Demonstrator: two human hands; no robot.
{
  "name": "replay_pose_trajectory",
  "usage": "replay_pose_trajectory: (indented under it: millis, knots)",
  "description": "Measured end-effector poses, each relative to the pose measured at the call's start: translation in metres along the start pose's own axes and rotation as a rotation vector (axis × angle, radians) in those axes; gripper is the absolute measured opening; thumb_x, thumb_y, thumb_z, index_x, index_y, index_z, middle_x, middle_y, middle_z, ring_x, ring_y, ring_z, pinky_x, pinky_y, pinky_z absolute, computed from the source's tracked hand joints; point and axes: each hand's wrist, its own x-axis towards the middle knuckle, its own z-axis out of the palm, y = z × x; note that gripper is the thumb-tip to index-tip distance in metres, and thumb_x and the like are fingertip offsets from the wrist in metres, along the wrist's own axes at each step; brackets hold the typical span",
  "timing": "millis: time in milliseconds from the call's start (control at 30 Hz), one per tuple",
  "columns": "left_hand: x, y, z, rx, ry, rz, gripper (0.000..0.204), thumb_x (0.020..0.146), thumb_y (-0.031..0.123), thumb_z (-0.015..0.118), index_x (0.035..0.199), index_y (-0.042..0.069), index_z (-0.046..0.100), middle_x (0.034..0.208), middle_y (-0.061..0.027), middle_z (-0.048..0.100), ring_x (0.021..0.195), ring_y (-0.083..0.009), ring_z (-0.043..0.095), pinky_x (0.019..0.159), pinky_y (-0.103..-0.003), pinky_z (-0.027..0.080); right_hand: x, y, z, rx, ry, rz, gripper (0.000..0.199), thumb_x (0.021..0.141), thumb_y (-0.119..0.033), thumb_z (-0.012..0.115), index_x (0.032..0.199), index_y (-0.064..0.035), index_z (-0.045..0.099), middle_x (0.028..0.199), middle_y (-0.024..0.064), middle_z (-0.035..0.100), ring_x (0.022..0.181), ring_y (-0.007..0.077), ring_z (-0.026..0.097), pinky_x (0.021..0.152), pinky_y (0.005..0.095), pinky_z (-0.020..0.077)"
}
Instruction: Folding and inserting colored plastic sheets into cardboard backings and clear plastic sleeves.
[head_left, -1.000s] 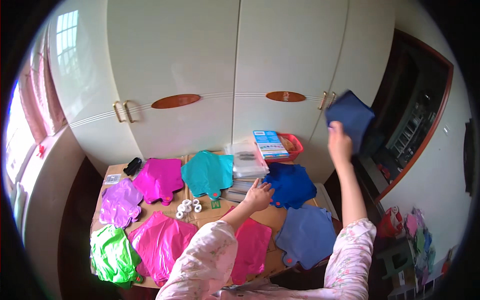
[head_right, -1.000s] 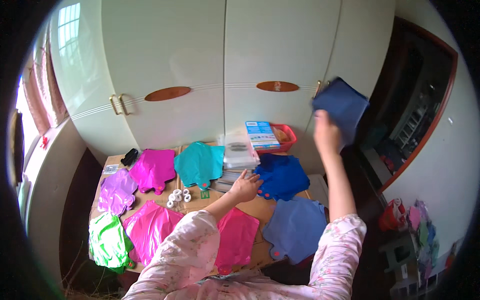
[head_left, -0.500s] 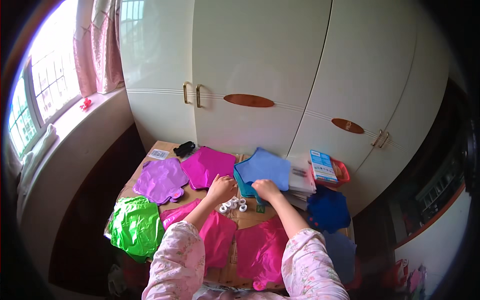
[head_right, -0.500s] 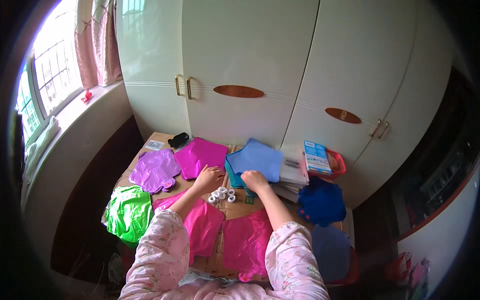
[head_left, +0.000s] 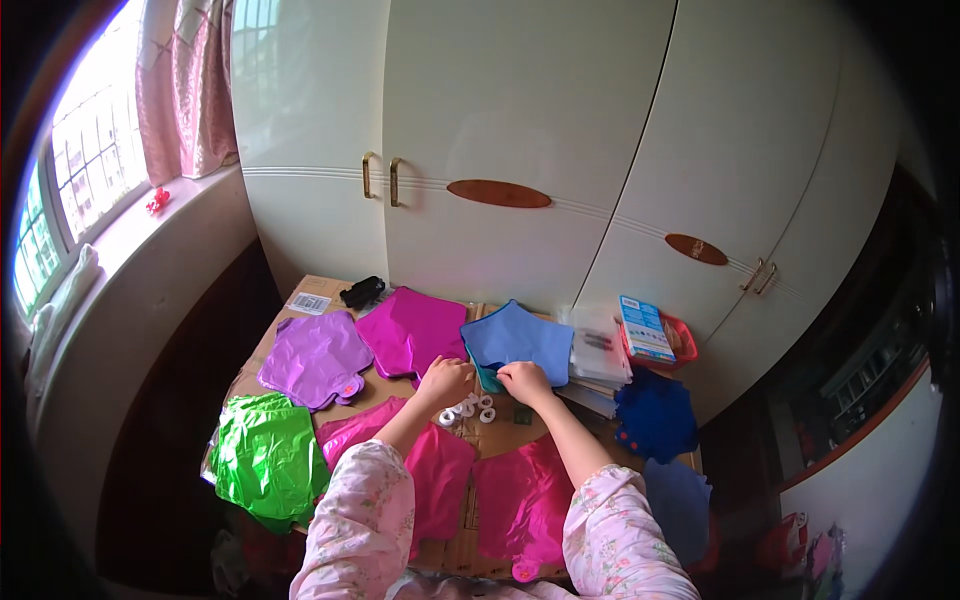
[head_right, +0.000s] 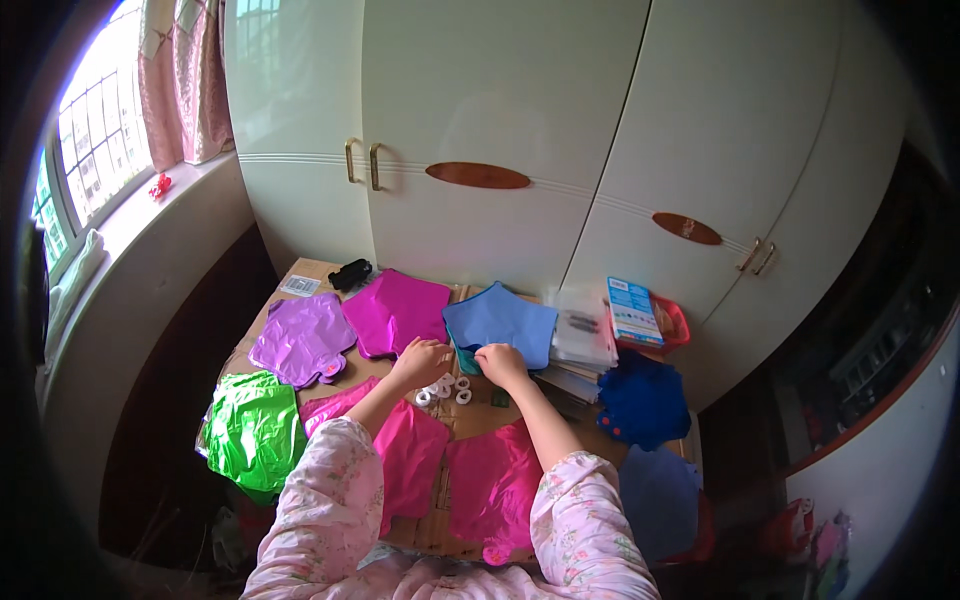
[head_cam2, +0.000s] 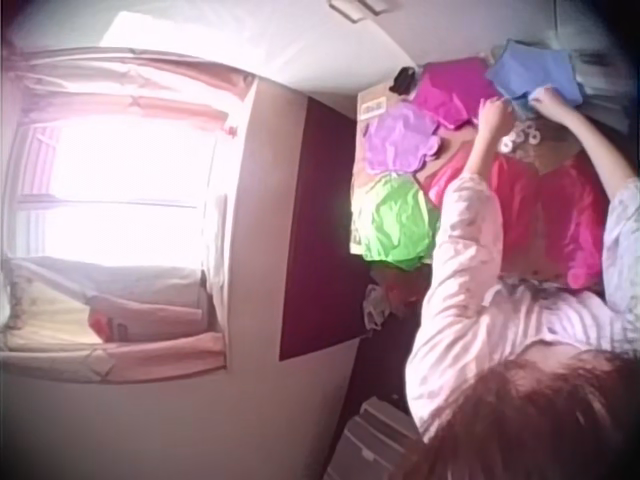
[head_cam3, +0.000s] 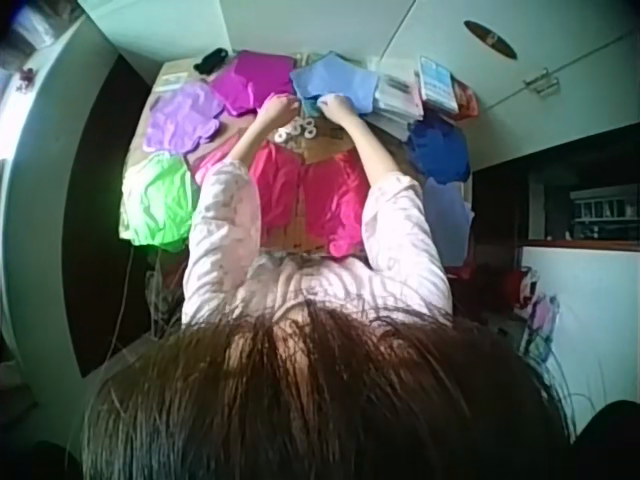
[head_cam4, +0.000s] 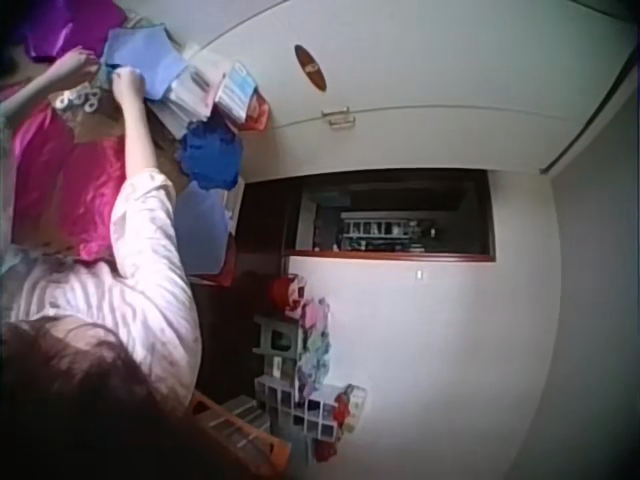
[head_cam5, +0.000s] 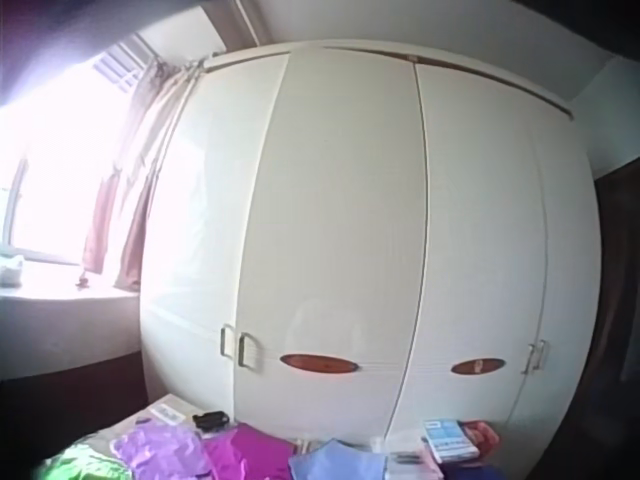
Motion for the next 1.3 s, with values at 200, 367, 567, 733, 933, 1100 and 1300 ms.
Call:
replay_pose_trajectory:
  millis: [200, 367, 567, 733, 933, 1100, 1300]
  knots:
    - [0.013, -0.005, 0.026, -0.097, 0.1, 0.061, 0.034, 0.08, 0.018, 0.056, 0.112, 0.01, 0.064, 0.107, -0.0136, 0.065, 0.106, -0.0296, 0.06, 0.097, -0.046, 0.042, 0.004, 0.005, 0.004, 0.121, 0.029, 0.189, 0.017, 0.075, -0.026, 0.073, 0.084, -0.0119, 0.074, 0.081, 0.0123, 0.069, 0.076, 0.0308, 0.067, 0.071, 0.038, 0.0527]
    - [0.015, 0.005, 0.026, 0.013, 0.087, 0.098, 0.032, 0.078, 0.017, 0.06, 0.109, 0.016, 0.066, 0.111, -0.0091, 0.063, 0.106, -0.027, 0.058, 0.092, -0.044, 0.045, 0.003, 0.013, 0.006, 0.232, 0.065, 0.257, 0.02, 0.071, -0.028, 0.077, 0.082, -0.0106, 0.074, 0.073, 0.0098, 0.069, 0.067, 0.023, 0.067, 0.064, 0.0338, 0.0506]
    - [0.013, 0.006, 0.027, 0.129, 0.076, 0.11, 0.025, 0.078, 0.019, 0.06, 0.101, 0.02, 0.071, 0.109, -0.0037, 0.061, 0.105, -0.0227, 0.057, 0.087, -0.042, 0.046, 0.005, 0.012, 0.005, 0.356, 0.08, 0.309, 0.022, 0.071, -0.028, 0.078, 0.078, -0.008, 0.073, 0.065, 0.006, 0.067, 0.06, 0.0152, 0.062, 0.059, 0.03, 0.0475]
    - [0.016, 0.008, 0.028, 0.178, 0.044, 0.133, 0.023, 0.079, 0.02, 0.057, 0.095, 0.021, 0.073, 0.107, -0.0012, 0.061, 0.104, -0.0214, 0.057, 0.088, -0.041, 0.043, 0.004, 0.019, 0.007, 0.457, 0.105, 0.343, 0.022, 0.073, -0.027, 0.079, 0.078, -0.0064, 0.073, 0.065, 0.0039, 0.066, 0.059, 0.0105, 0.058, 0.058, 0.0281, 0.0456]
    - [0.02, 0.011, 0.029, 0.224, 0.003, 0.151, 0.019, 0.078, 0.022, 0.058, 0.091, 0.019, 0.072, 0.106, -0.0017, 0.061, 0.104, -0.0207, 0.056, 0.089, -0.041, 0.041, 0.009, 0.035, 0.02, 0.666, 0.122, 0.414, 0.019, 0.078, -0.02, 0.077, 0.079, -0.0025, 0.07, 0.069, -0.0008, 0.065, 0.064, 0.0066, 0.054, 0.06, 0.0252, 0.0435]
    - [0.021, 0.015, 0.031, 0.356, 0.159, 0.262, 0.015, 0.077, 0.024, 0.059, 0.086, 0.018, 0.068, 0.099, -0.0016, 0.059, 0.098, -0.0201, 0.057, 0.087, -0.04, 0.04, 0.01, 0.048, 0.028, 0.816, 0.183, 0.497, 0.016, 0.081, -0.016, 0.075, 0.082, -0.0015, 0.068, 0.072, -0.0027, 0.063, 0.065, 0.0055, 0.052, 0.061, 0.0229, 0.0419]
    - [0.036, -0.027, 0.064, 0.367, -0.127, 0.341, 0.015, 0.081, 0.024, 0.053, 0.086, 0.016, 0.065, 0.1, 0.0002, 0.059, 0.102, -0.0179, 0.057, 0.09, -0.047, 0.042, 0.021, 0.038, -0.006, 0.784, 0.302, 0.438, 0.013, 0.082, -0.014, 0.071, 0.077, -0.0028, 0.066, 0.068, -0.0034, 0.06, 0.061, 0.0052, 0.05, 0.056, 0.0244, 0.0399]
